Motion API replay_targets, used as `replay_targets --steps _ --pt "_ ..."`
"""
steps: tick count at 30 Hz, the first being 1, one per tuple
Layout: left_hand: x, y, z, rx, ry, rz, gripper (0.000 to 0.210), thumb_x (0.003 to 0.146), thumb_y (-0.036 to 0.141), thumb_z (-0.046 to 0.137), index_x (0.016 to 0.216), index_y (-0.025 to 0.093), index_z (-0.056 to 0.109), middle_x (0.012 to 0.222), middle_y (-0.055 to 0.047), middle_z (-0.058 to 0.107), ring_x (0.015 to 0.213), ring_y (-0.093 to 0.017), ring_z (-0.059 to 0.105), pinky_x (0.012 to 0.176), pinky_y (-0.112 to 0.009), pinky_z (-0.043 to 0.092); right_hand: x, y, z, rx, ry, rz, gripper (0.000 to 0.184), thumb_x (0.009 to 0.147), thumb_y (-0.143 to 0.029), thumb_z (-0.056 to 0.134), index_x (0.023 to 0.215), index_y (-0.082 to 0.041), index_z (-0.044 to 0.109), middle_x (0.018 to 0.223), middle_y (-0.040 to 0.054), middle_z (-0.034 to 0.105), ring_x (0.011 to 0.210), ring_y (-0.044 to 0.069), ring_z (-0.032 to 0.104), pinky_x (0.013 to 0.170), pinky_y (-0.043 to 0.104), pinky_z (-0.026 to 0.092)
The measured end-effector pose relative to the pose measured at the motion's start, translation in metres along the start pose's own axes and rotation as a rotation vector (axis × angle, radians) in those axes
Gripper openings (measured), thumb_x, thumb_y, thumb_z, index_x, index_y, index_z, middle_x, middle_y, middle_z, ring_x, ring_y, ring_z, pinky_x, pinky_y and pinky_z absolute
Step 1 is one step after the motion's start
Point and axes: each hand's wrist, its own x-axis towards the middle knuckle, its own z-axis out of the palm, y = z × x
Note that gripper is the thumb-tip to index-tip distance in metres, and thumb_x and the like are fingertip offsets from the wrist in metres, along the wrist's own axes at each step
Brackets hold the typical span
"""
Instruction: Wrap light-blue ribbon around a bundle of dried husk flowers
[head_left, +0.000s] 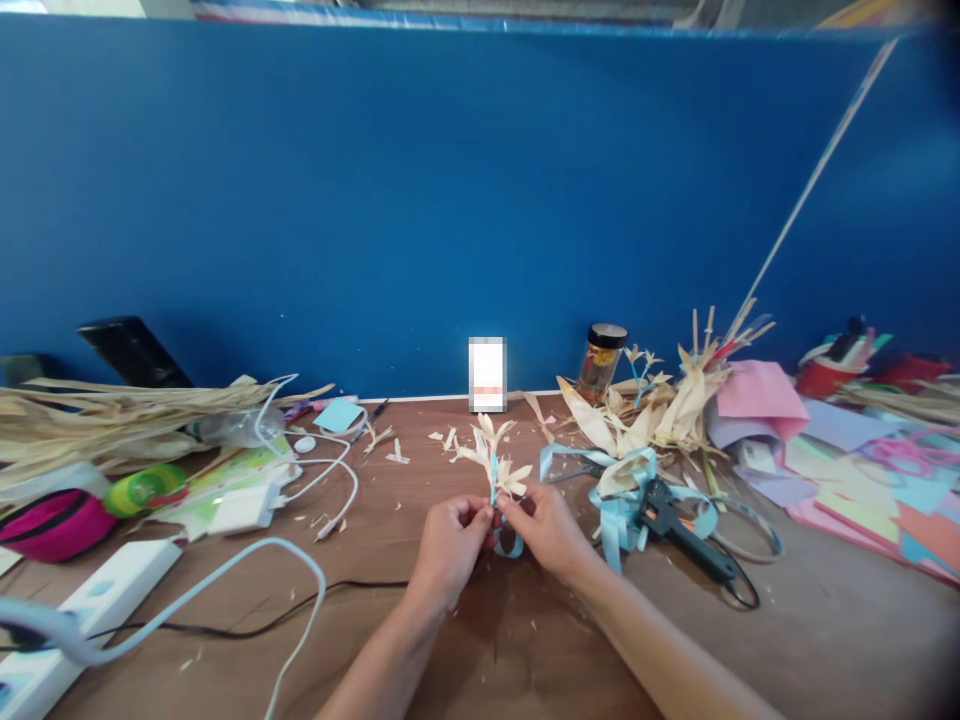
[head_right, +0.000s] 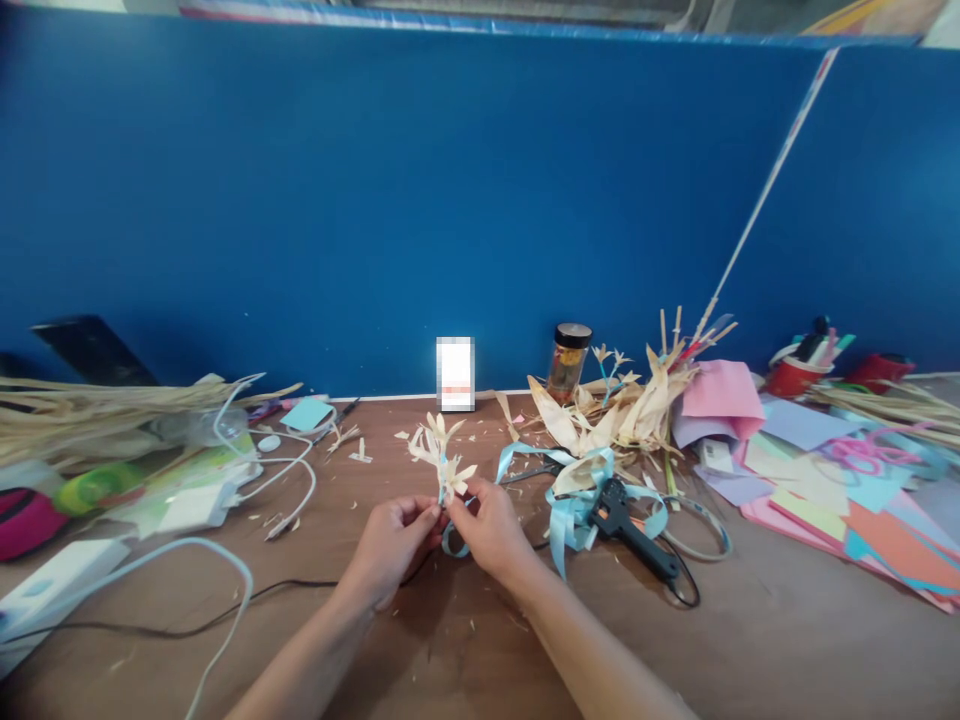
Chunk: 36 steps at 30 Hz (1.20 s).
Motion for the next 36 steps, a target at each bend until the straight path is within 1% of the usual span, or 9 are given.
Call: replay_targets --steps 4,9,14,17,21,23,25,30,36 --pt "-0.001 -0.002 0.002 0.0 0.035 0.046 0.023 0.062 0.032 0.064 0.071 0.011 0.066 0.055 0.0 0.06 0.046 -0.008 0.05 0.048 -0.019 0.041 -0.001 -0.002 0.0 -0.097 0.086 -0.019 0.015 0.075 -0.027 0.051 0.075 -0.015 0.061 0.071 0.0031 0.063 0.065 0.015 0.055 0.06 0.023 0.041" --pt "0.0 -0.008 0.001 0.085 0.056 0.126 0.026 0.067 0.033 0.06 0.076 0.01 0.066 0.058 -0.002 0.063 0.049 -0.011 0.054 0.048 -0.02 0.042 -0.001 -0.005 -0.001 -0.115 0.065 0.0 0.013 0.074 -0.024 0.051 0.075 -0.016 0.061 0.069 0.0025 0.063 0.061 0.014 0.055 0.058 0.022 0.04" --pt "-0.002 -0.008 -0.001 0.266 0.105 0.241 0.03 0.071 0.034 0.055 0.083 0.009 0.066 0.061 -0.005 0.066 0.055 -0.015 0.058 0.049 -0.022 0.043 -0.002 -0.005 -0.001 -0.083 -0.013 -0.01 0.012 0.075 -0.022 0.05 0.07 -0.015 0.059 0.06 0.0009 0.06 0.055 0.013 0.052 0.052 0.02 0.037" --pt "-0.005 -0.006 0.0 0.377 0.134 0.312 0.027 0.073 0.033 0.052 0.081 0.011 0.065 0.066 -0.006 0.067 0.058 -0.016 0.059 0.052 -0.023 0.042 -0.003 -0.006 0.003 -0.07 -0.003 -0.008 0.013 0.075 -0.022 0.049 0.068 -0.015 0.058 0.058 -0.0001 0.057 0.054 0.012 0.049 0.051 0.02 0.036" --pt "-0.008 -0.004 0.002 0.594 0.194 0.432 0.022 0.076 0.029 0.048 0.069 0.014 0.063 0.061 -0.003 0.064 0.056 -0.014 0.056 0.052 -0.021 0.039 -0.005 -0.009 0.01 -0.051 0.04 0.011 0.013 0.075 -0.02 0.048 0.069 -0.014 0.057 0.062 0.0008 0.059 0.056 0.012 0.05 0.053 0.02 0.037" --pt "-0.009 -0.003 0.002 0.751 0.25 0.495 0.024 0.076 0.027 0.047 0.06 0.015 0.059 0.054 -0.001 0.06 0.051 -0.013 0.052 0.049 -0.021 0.036 -0.006 -0.011 0.012 -0.055 0.06 0.01 0.016 0.076 -0.021 0.047 0.068 -0.014 0.058 0.063 0.0015 0.06 0.057 0.012 0.05 0.054 0.02 0.037" --pt "-0.01 -0.002 0.003 0.886 0.278 0.568 0.026 0.078 0.025 0.046 0.056 0.016 0.057 0.054 -0.001 0.057 0.05 -0.013 0.05 0.05 -0.021 0.035 -0.006 -0.011 0.013 -0.055 0.073 0.007 0.019 0.076 -0.023 0.046 0.066 -0.014 0.059 0.061 0.0017 0.06 0.057 0.013 0.05 0.055 0.02 0.037" --pt "-0.012 -0.005 0.005 1.059 0.217 0.73 0.024 0.082 0.02 0.039 0.073 0.015 0.061 0.066 -0.006 0.061 0.062 -0.017 0.055 0.06 -0.026 0.041 -0.005 -0.007 0.014 -0.028 0.119 0.081 0.028 0.077 -0.029 0.046 0.059 -0.013 0.058 0.054 0.0004 0.057 0.051 0.012 0.048 0.052 0.02 0.037" --pt "-0.012 -0.011 0.008 1.105 0.171 0.805 0.03 0.08 0.014 0.038 0.102 0.01 0.058 0.077 -0.011 0.063 0.072 -0.021 0.056 0.068 -0.032 0.044 0.0 0.001 0.011 0.059 0.187 0.076 0.022 0.074 -0.029 0.048 0.06 -0.013 0.056 0.054 -0.0015 0.053 0.052 0.011 0.045 0.051 0.02 0.037"
